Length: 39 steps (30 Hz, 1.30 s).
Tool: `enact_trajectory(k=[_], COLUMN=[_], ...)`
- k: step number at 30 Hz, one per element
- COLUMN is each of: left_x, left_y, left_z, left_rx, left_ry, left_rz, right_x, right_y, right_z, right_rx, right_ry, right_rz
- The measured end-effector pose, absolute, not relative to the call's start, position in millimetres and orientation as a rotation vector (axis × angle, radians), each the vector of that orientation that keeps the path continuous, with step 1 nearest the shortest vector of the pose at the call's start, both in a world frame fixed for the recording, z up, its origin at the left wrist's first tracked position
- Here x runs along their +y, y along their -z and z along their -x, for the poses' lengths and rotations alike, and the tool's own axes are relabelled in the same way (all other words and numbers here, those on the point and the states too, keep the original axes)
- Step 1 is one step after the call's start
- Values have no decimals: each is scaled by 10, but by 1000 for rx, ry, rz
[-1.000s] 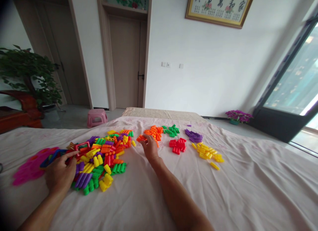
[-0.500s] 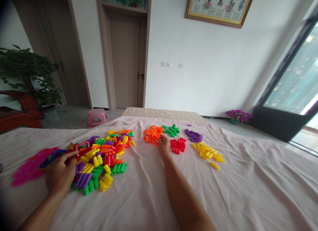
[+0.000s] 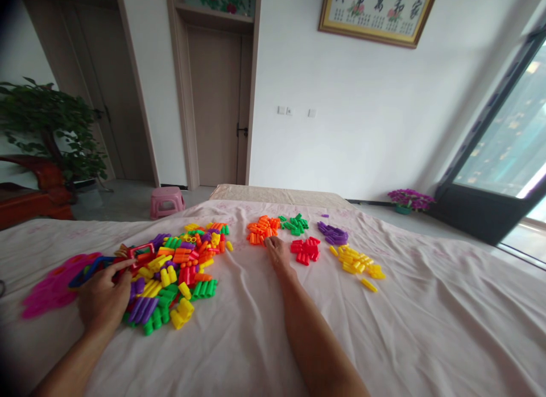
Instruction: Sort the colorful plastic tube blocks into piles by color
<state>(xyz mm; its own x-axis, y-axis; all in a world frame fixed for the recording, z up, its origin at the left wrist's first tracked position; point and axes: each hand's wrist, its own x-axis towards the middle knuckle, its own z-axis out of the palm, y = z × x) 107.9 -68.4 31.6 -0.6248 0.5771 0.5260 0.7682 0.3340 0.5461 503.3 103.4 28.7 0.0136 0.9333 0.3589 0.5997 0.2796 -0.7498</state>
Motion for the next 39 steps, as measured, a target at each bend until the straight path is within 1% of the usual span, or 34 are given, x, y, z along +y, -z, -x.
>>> enact_trajectory(k=[3, 8, 16, 22, 25, 33, 39], left_x=[-683, -686, -689, -684, -683, -686, -688], left_y=[-319, -328, -321, -328, -329, -311, -323], left_z=[-1076, -1093, -1088, -1091, -1095, -1082, -1090], left_rx=[-2365, -2353, -2334, -2326, -2326, -2305, -2351], left_ry=[1174, 1167, 1190, 1170, 1149, 1152, 1155], left_rz=[1217, 1216, 1234, 1228, 1229, 1229, 1227], right_x=[1008, 941, 668, 580, 602, 628, 637], right_y=[-294, -329, -343, -255, -225, -288, -283], right_z=[-5008, -4872, -4393, -4139, -4113, -4104, -4208], right_rx=[-1756, -1846, -2258, -2461, -2488, -2444, -2183], right_ry=[-426, -225, -209, -126, -129, -117, -201], right_rz=[1369, 1275, 945, 1092, 1148, 1115, 1194])
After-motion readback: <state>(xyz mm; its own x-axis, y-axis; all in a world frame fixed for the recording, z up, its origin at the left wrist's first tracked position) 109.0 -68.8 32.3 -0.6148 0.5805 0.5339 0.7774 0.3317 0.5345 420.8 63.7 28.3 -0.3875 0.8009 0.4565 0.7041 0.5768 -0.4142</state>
